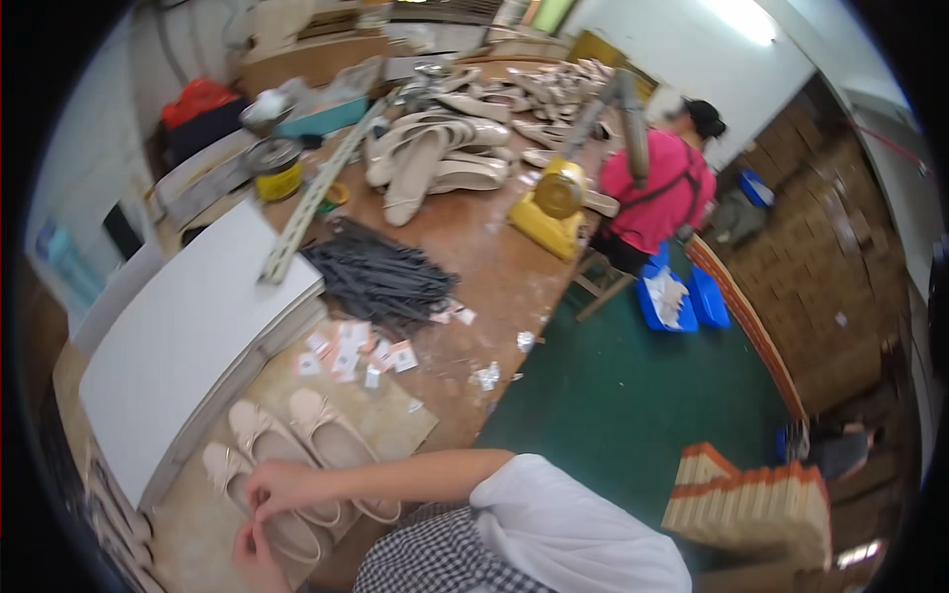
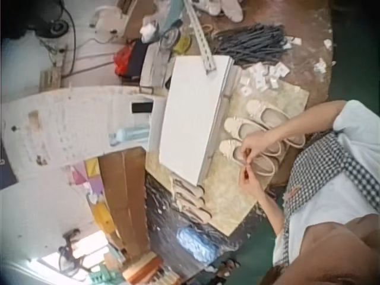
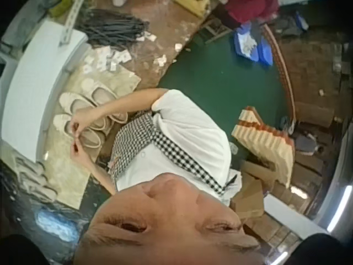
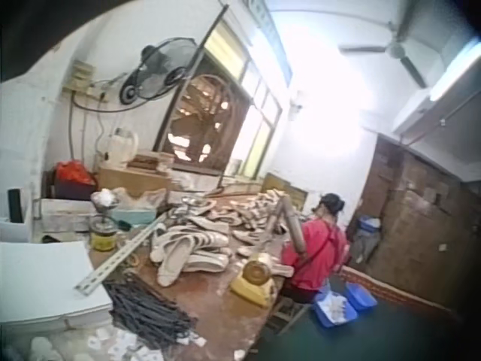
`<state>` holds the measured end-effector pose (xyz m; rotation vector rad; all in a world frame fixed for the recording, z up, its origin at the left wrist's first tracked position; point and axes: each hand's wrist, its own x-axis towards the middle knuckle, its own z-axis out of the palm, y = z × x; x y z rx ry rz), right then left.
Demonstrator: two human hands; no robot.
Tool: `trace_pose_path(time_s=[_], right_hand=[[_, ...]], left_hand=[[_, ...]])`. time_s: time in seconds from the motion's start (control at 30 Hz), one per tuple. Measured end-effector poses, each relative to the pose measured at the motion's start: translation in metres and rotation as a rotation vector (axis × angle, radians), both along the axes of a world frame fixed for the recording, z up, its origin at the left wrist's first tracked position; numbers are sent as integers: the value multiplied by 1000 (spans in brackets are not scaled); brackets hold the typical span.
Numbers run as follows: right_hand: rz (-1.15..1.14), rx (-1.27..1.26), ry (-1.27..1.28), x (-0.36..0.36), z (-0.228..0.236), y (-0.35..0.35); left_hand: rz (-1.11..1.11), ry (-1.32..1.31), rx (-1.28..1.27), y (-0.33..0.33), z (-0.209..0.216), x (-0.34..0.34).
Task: The person places pairs of beige flat shoes on a workbench and attaches small paper tags to the inside of each shoe using an orange tool. The person handles the shoes one pair at a time, wiping the interior before applying the tags.
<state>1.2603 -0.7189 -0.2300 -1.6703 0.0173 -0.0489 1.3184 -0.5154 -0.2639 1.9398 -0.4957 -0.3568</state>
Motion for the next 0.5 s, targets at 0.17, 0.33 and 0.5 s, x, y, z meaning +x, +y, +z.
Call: trace_pose_path(time_s=[0.17, 0.33, 0.5], right_hand=[[-92, 97, -44, -9, -2, 0], [-92, 38, -49, -5, -1, 3], [-73, -48, -87, 1, -3, 8]], left_hand=[[-116, 85, 23, 1, 0, 13], [-72, 2, 77, -20, 54, -14], [-66, 30, 56, -19, 55, -13]])
